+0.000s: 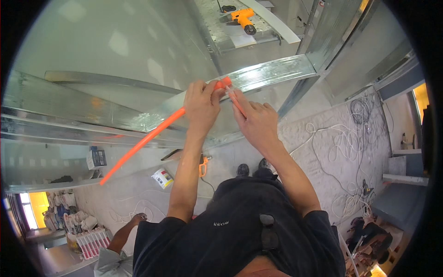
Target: The recorder uses a heat gun to soften an orange conduit pipe and bend it to a specific angle.
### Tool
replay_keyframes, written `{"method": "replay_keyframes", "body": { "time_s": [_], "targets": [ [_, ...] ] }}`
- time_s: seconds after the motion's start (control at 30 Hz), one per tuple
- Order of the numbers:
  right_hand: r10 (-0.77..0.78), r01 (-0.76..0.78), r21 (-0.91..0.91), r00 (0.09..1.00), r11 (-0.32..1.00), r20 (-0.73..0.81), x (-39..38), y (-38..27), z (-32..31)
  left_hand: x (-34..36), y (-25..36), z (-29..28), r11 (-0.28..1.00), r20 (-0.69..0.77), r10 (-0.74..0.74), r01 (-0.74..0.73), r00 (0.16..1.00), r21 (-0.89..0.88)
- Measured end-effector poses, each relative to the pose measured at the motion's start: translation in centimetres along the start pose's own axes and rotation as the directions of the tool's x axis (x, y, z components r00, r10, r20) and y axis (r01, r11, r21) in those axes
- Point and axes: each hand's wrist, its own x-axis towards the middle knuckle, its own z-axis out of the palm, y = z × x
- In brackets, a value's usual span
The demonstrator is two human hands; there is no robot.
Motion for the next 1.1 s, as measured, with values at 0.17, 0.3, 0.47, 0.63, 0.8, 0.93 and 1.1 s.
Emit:
{"method": "replay_keyframes", "body": {
  "time_s": [0.17, 0.3, 0.47, 0.63, 0.8, 0.93, 1.1],
  "targets": [
    [0.022, -0.021, -0.018, 0.998, 1.000, 0.067, -3.0, -0.4, -2.2, -0.1, -0.5, -0.4, 0.999, 0.005, -0.036, 0.036, 0.999, 0.011],
    [0.013, -0.012, -0.026, 1.000, 1.000, 0.016, -0.2, -0.4, -0.9, 0.2, 0.2, -0.5, 1.000, 0.025, -0.005, 0.006, 1.000, -0.018],
    [-0.010, 0.010, 0.005, 1.000, 1.000, -0.019, 0.9, -0.4, 0.9, 0.1, -0.1, -0.6, 0.998, 0.071, -0.066, 0.068, 0.995, -0.017],
    [0.001, -0.001, -0.006, 1.000, 1.000, -0.002, 1.0, -0.2, 0.6, 0.0, 0.2, -0.5, 0.997, 0.057, -0.070, 0.071, 0.996, -0.013],
    [-0.030, 0.031, 0.023, 0.998, 0.999, -0.054, -1.7, -0.5, -0.5, -0.5, -0.5, -0.5, 0.998, 0.017, -0.058, 0.058, 0.998, 0.016],
    [0.017, -0.017, -0.030, 1.000, 0.999, 0.017, -0.7, -0.6, -0.7, 0.0, -0.4, 0.0, 1.000, -0.005, 0.000, 0.000, 1.000, -0.003],
    [-0.007, 0.007, 0.010, 0.999, 1.000, -0.042, -0.5, -0.4, -0.3, -0.1, -0.1, -0.2, 1.000, 0.013, -0.014, 0.014, 1.000, 0.010]
  ]
}}
